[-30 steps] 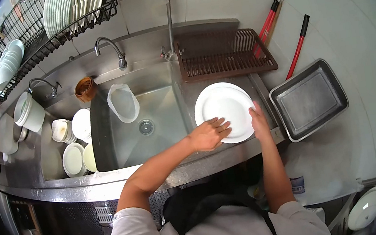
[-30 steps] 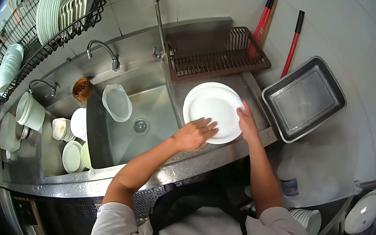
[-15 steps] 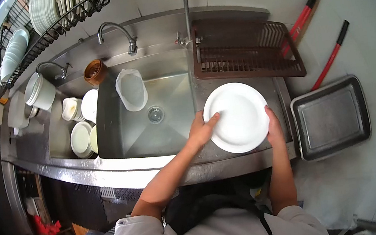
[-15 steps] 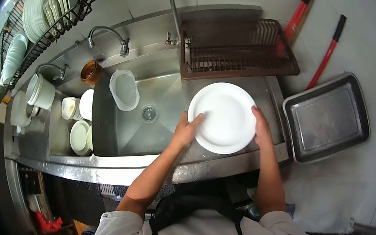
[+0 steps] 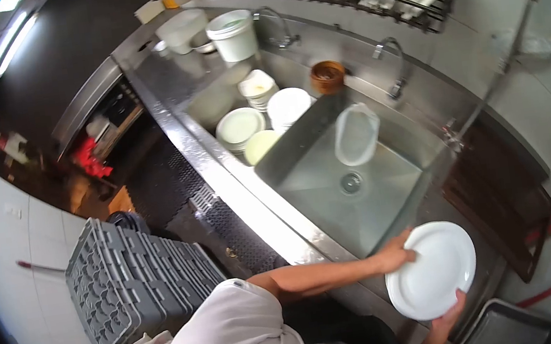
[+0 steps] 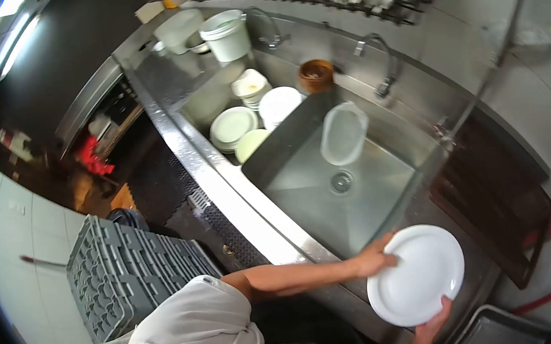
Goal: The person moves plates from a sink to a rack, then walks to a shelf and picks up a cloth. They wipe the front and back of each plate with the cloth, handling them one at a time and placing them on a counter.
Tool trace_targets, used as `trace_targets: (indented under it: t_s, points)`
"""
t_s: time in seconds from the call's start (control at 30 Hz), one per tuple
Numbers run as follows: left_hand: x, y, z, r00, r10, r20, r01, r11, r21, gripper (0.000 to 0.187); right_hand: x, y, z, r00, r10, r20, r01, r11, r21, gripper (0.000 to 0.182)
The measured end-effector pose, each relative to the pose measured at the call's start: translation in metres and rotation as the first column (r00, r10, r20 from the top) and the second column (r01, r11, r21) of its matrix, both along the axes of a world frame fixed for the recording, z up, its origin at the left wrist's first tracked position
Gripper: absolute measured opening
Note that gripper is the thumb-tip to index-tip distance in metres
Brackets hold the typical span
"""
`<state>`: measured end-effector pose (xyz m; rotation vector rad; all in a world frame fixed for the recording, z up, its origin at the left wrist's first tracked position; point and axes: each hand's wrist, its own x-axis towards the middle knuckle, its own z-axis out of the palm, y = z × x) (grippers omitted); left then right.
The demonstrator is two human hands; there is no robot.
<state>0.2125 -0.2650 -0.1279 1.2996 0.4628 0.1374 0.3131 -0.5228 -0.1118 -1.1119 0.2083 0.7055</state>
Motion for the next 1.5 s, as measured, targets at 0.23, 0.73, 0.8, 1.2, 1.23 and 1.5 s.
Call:
trace_targets:
  t_s: [0.23, 0.73, 0.8, 1.2, 1.23, 1.5]
  points:
    - [-0.102, 0.045, 0.077, 0.955, 0.270, 0.126, -0.256, 0.959, -0.118, 0.089, -0.051, 0.064, 0.038, 0.987, 0.138, 0.082, -0.128, 0.985, -0.115, 0.072]
    - [-0.445, 0.292, 0.166, 0.578, 0.747, 0.328, -0.726, 0.655, -0.210, 0.079, -0.307, 0.434, 0.112, 0.743, 0.626, 0.237, -0.666, 0.728, 0.162, 0.062]
    - [-0.477, 0.319, 0.151, 0.471, 0.817, 0.332, -0.814, 0.548, -0.193, 0.077, -0.347, 0.484, 0.123, 0.752, 0.614, 0.242, -0.657, 0.731, 0.185, 0.060]
    - [-0.671, 0.515, 0.157, 0.233, 0.928, 0.290, -0.890, 0.324, -0.321, 0.084, -0.504, 0.785, 0.085, 0.499, 0.773, 0.391, -0.865, 0.474, 0.167, 0.055]
    - [-0.682, 0.537, 0.160, 0.185, 0.940, 0.288, -0.896, 0.281, -0.343, 0.083, -0.526, 0.817, 0.092, 0.497, 0.777, 0.385, -0.866, 0.469, 0.172, 0.056]
    - [-0.810, 0.689, 0.171, -0.075, 0.957, 0.279, -0.911, 0.048, -0.410, 0.081, -0.683, 1.016, 0.142, 0.308, 0.897, 0.316, -0.951, 0.298, 0.080, 0.058]
